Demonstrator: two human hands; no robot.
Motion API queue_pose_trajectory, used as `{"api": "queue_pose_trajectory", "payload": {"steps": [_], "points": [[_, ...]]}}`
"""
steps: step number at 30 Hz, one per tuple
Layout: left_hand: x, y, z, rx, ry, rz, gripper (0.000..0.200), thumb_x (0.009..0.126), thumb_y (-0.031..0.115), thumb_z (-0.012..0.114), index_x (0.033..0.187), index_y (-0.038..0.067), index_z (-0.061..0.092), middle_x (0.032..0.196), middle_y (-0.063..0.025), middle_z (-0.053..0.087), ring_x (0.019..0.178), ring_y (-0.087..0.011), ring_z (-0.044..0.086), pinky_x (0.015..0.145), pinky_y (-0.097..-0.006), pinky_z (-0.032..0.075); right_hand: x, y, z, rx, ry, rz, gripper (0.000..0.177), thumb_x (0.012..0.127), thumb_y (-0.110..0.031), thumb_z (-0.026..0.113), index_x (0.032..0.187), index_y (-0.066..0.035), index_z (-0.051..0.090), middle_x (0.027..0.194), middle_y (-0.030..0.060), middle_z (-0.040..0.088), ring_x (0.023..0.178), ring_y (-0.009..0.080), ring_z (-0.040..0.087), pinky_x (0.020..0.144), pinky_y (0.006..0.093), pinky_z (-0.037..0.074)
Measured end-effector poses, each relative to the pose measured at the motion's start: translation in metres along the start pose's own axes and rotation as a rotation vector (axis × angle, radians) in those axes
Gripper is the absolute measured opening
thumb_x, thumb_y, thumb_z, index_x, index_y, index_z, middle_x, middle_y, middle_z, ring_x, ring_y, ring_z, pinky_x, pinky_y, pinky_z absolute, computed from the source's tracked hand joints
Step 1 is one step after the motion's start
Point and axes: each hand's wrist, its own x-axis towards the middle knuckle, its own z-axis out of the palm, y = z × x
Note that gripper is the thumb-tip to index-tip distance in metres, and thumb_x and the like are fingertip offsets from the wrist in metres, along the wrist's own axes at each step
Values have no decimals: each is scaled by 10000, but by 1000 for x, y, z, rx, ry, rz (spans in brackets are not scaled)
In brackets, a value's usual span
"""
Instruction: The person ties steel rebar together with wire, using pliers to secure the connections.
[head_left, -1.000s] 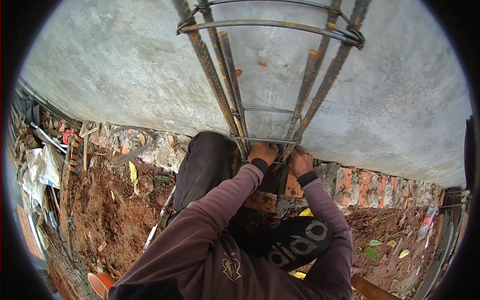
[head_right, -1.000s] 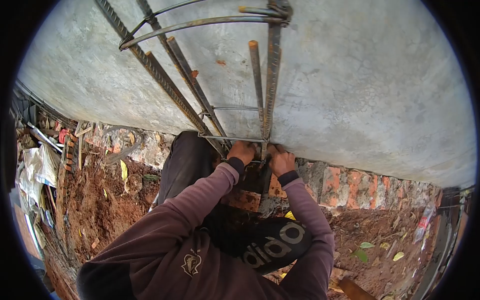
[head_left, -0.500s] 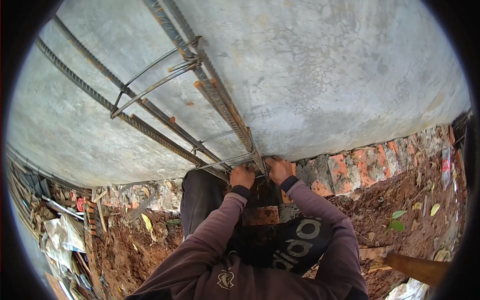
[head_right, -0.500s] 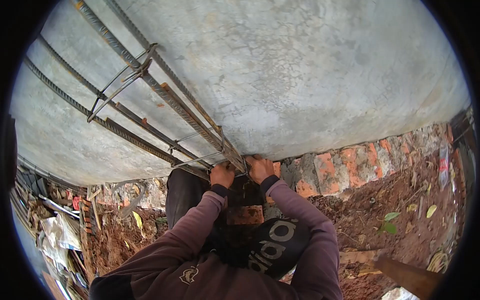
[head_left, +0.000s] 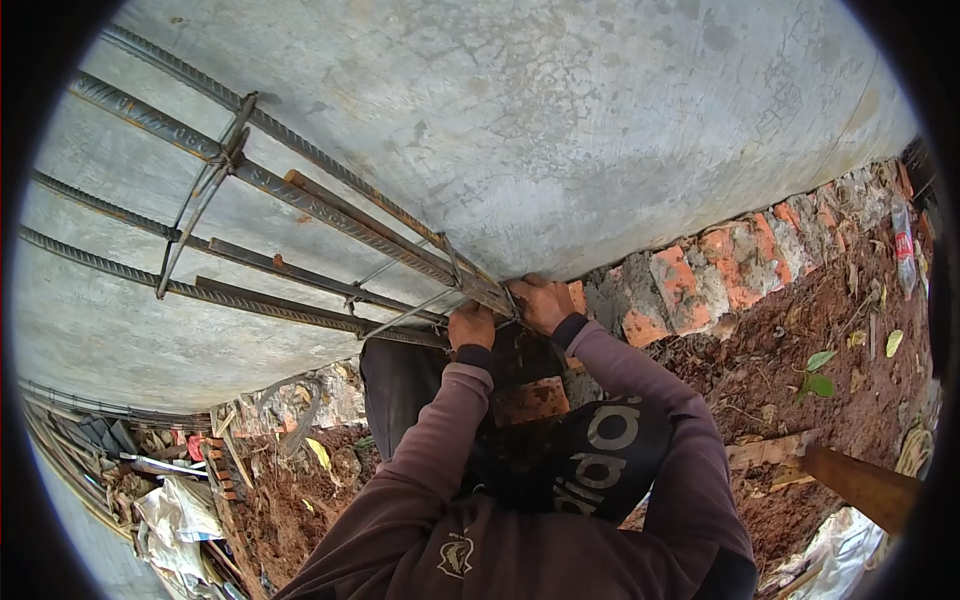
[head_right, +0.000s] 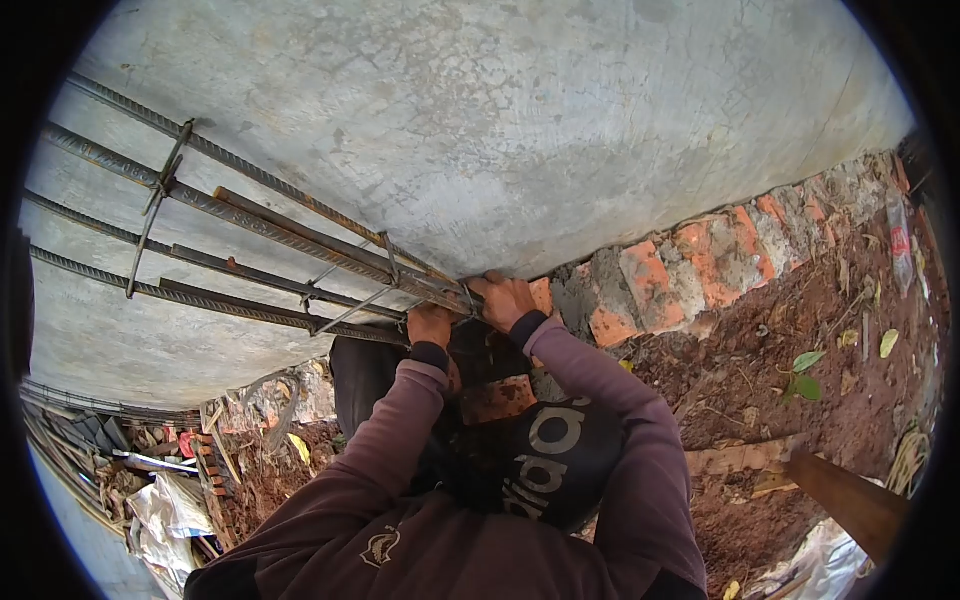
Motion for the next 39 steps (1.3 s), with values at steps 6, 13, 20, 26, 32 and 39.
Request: {"api": "queue_pose_trajectory", "payload": {"steps": [6, 13, 20, 26, 32, 39], "points": [[13, -1, 18, -22, 22, -140, 277, 838, 238, 579, 1000, 77, 735, 966, -200, 698, 928, -407, 647, 820, -446, 499, 3, 1, -1, 9, 18, -12, 460, 693, -71, 639, 1141, -177, 661, 1026, 181, 651, 812, 397, 641, 718, 478, 530], [-3, 35, 9, 187, 75, -334, 311, 830, 276, 641, 1055, 73, 710, 1020, -166, 703, 958, -356, 664, 823, -408, 510, 0, -10, 2, 95, 70, 21, 467, 680, -37, 625, 1130, -154, 666, 999, 178, 651, 848, 399, 632, 735, 470, 525], [-66, 42, -41, -314, 96, 278, 210, 889, 121, 581, 1032, 21, 697, 956, -150, 707, 895, -292, 669, 790, -352, 495, 8, -11, -17, -13, -8, -37, 425, 719, 19, 524, 1089, -116, 684, 926, 173, 660, 843, 398, 623, 719, 461, 506], [-84, -1, 2, -1093, -240, -419, 151, 908, 169, 643, 1026, 80, 675, 911, -11, 681, 860, -156, 626, 749, -288, 490, 14, -1, -21, 5, -161, -41, 398, 697, -2, 567, 1065, -115, 665, 891, 196, 649, 792, 412, 620, 692, 489, 503], [-26, -9, 43, -1567, -304, -452, 239, 891, 273, 699, 1050, 104, 643, 890, -1, 656, 794, -145, 631, 676, -275, 505, 19, -7, -26, -143, -199, -59, 336, 721, 4, 560, 1022, -110, 655, 871, 195, 654, 760, 419, 623, 664, 494, 508], [-16, 4, 61, -1800, -88, -495, 163, 823, 141, 768, 949, 100, 673, 796, 10, 647, 679, -106, 608, 553, -230, 478, 19, -8, -27, -183, -251, -54, 311, 742, -1, 553, 1014, -113, 652, 875, 201, 657, 752, 423, 623, 667, 500, 509]]}}
